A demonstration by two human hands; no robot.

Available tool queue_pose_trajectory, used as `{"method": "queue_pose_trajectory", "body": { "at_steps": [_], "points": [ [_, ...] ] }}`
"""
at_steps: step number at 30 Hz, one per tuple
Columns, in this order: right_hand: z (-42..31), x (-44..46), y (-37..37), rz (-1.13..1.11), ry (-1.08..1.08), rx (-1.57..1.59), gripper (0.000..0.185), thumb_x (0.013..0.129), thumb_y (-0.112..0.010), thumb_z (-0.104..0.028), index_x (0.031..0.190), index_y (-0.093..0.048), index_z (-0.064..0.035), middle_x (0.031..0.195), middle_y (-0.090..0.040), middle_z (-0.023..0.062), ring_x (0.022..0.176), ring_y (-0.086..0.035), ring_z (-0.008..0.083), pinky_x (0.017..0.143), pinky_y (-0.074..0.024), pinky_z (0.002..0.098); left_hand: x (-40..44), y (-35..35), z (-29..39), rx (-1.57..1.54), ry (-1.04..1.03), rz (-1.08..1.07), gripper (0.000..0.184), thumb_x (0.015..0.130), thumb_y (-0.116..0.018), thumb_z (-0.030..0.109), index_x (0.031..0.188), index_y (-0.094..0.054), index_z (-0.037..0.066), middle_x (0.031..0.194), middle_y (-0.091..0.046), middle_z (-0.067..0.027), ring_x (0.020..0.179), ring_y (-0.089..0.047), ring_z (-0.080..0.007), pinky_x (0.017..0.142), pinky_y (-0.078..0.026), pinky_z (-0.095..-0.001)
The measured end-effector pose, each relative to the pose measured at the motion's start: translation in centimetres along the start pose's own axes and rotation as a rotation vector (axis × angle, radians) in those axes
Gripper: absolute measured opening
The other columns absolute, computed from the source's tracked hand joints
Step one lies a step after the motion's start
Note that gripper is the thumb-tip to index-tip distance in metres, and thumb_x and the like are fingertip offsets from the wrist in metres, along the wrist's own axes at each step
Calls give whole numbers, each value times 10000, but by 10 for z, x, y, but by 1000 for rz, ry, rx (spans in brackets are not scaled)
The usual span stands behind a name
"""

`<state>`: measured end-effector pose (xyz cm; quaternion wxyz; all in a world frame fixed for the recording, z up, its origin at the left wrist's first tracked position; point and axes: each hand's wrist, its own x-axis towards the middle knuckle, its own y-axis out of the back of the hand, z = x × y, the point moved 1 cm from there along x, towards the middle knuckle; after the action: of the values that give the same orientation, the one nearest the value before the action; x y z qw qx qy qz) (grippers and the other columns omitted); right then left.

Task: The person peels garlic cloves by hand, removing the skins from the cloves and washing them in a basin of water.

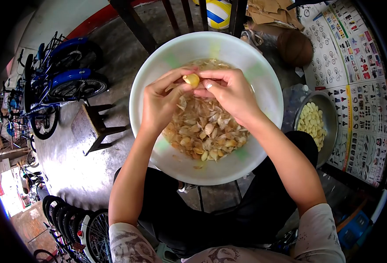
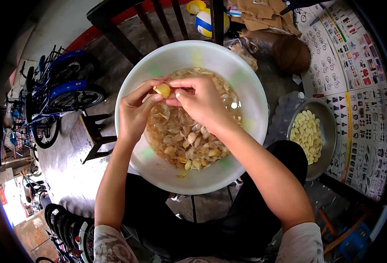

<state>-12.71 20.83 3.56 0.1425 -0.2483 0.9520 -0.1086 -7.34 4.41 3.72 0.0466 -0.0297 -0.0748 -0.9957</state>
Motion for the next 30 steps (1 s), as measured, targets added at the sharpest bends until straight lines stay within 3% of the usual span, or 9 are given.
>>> {"method": "queue_pose_trajectory", "body": {
  "at_steps": [7, 9, 13, 15, 18, 19, 22, 23, 30],
  "points": [
    [0, 1, -4, -5, -37, 11, 252, 940, -641, -86, 1127, -656, 83, 1051, -704, 141, 885, -702, 167, 794, -583, 269, -3, -14, 5, -64, 6, 81, 268, 925, -598, -46, 1186, -648, -22, 1222, -657, -97, 1132, -620, -189, 970, -520, -319],
    [5, 6, 3, 50, 263, -411, 181, 905, -671, -63, 1053, -679, 41, 1000, -707, 127, 807, -698, 159, 726, -563, 276, -5, -13, 4, -70, 13, 115, 268, 920, -609, -37, 1185, -641, -26, 1200, -656, -101, 1113, -622, -177, 943, -536, -305],
    [-2, 4, 3, 87, 493, -501, 162, 847, -714, -28, 1005, -688, 3, 924, -699, 114, 758, -695, 181, 676, -545, 291, -5, -15, 6, -275, 131, 148, 267, 913, -638, -17, 1179, -635, -32, 1180, -651, -115, 1070, -629, -157, 842, -569, -278],
    [-8, 5, 2, 106, 764, -631, 162, 811, -726, 9, 971, -711, -7, 869, -693, 94, 736, -691, 200, 643, -543, 307, -4, -12, 3, -195, 174, 123, 277, 910, -664, 17, 1180, -644, -39, 1102, -675, -114, 970, -650, -136, 730, -581, -252],
    [-11, 3, 7, 57, 880, -748, 208, 788, -693, 94, 973, -727, 5, 922, -698, 113, 757, -693, 226, 659, -546, 289, -4, -3, 3, -14, 251, 5, 302, 915, -678, 57, 1198, -647, -44, 1036, -697, -108, 894, -667, -133, 661, -583, -254],
    [-11, 2, 7, 50, 855, -717, 219, 762, -701, 100, 953, -736, -2, 897, -692, 108, 756, -688, 241, 651, -543, 306, -6, -3, 7, -16, 245, 16, 327, 919, -681, 83, 1217, -643, -46, 998, -711, -102, 846, -669, -125, 670, -602, -260],
    [-7, 2, 8, 30, 870, -741, 228, 757, -703, 98, 956, -739, -7, 887, -689, 99, 762, -685, 234, 644, -543, 315, -11, -6, 15, -218, 334, -31, 317, 974, -609, 111, 1256, -621, -32, 1115, -675, -125, 857, -666, -145, 727, -628, -279],
    [-8, 2, 9, 49, 918, -778, 153, 760, -712, 38, 900, -733, -19, 848, -683, 70, 727, -681, 223, 624, -549, 326, -12, -6, 16, -218, 328, -35, 317, 974, -609, 111, 1256, -621, -32, 1115, -675, -125, 857, -666, -145, 727, -628, -279],
    [-9, -11, 7, 16, 938, -908, 192, 766, -677, 37, 944, -711, -26, 878, -653, 55, 761, -671, 218, 640, -551, 322, -13, -2, 13, -135, 293, -134, 330, 991, -575, 104, 1298, -599, -16, 1084, -663, -91, 858, -651, -134, 710, -624, -278]
  ]
}}
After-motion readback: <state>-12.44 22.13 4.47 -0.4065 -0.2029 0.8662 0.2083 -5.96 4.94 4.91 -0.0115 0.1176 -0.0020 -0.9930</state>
